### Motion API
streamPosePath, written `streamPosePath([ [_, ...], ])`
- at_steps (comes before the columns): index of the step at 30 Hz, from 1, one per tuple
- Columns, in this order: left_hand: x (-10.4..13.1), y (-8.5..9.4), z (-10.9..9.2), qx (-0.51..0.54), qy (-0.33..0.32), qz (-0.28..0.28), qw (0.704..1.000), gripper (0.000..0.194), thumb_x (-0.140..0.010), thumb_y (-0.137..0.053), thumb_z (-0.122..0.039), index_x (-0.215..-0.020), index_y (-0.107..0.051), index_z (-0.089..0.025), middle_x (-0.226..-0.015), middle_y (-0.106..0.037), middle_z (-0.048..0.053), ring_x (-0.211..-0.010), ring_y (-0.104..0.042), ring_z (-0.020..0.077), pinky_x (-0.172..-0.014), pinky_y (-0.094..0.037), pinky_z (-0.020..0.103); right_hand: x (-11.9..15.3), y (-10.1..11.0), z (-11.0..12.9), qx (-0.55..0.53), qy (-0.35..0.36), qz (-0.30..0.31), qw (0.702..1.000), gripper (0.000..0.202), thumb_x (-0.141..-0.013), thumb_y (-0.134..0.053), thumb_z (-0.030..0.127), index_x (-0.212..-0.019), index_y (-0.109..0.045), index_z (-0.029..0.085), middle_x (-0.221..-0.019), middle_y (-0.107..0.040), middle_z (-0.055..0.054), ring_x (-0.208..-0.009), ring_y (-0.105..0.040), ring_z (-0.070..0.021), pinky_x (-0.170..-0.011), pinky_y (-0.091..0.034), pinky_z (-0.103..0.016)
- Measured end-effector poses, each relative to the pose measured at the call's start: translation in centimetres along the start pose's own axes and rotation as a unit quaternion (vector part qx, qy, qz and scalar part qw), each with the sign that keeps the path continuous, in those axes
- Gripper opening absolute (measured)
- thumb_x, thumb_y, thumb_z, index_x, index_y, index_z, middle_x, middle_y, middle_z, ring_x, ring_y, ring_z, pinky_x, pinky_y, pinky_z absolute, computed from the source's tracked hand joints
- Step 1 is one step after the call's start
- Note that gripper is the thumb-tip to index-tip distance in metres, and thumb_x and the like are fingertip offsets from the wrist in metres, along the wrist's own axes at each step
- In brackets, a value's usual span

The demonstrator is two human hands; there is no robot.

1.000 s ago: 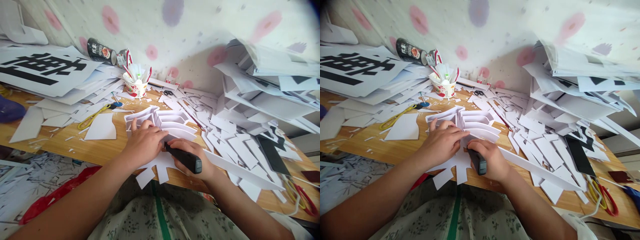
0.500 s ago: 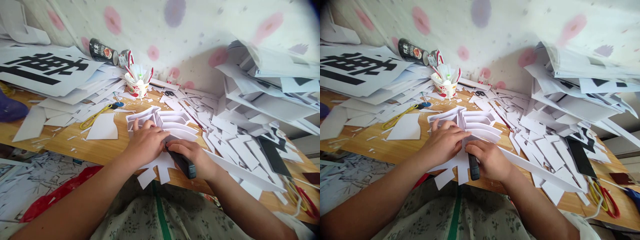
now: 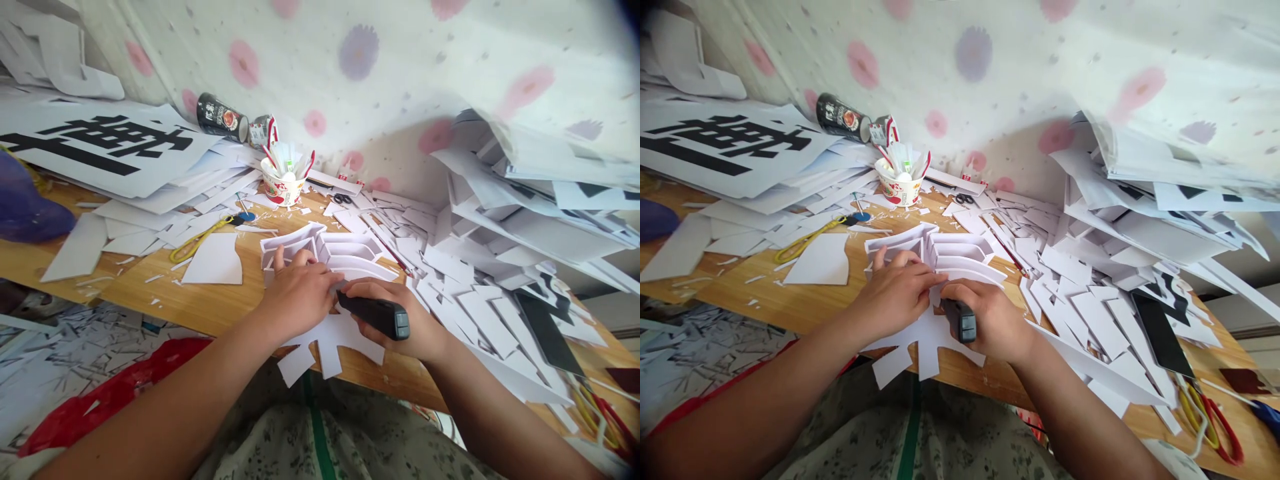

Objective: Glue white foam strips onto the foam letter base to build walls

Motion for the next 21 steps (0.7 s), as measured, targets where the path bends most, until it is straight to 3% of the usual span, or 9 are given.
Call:
streamPosePath([
  [13,-0.1,-0.3,0.3,-0.005,0.006,0.003,1.000,0.042,-0.083,-0.048,-0.016,-0.114,-0.069,-0.035,-0.103,-0.072,0.002,-0.112,-0.050,0.0334,-0.101,-0.010,0.076,0.2,2.2,0.4,0.012,-0.026,-0.042,0.999,0.040,-0.074,-0.061,0.008,-0.110,-0.057,0.024,-0.105,-0.072,-0.005,-0.093,-0.069,-0.0184,-0.083,-0.053,-0.029],
  [21,-0.1,-0.1,0.1,0.008,0.017,0.017,1.000,0.044,-0.082,-0.048,-0.015,-0.115,-0.069,-0.033,-0.105,-0.072,0.003,-0.113,-0.049,0.0336,-0.101,-0.008,0.076,0.6,2.5,0.0,0.009,-0.035,-0.066,0.997,0.039,-0.073,-0.062,0.007,-0.108,-0.058,0.023,-0.104,-0.071,-0.005,-0.091,-0.068,-0.0182,-0.082,-0.053,-0.030],
])
Point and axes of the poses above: each hand's wrist, its own x-axis away from the middle knuckle, its own y-axis out of the back of the hand, z = x × y, the point moved 9 cm from there along -x, towards the middle knuckle
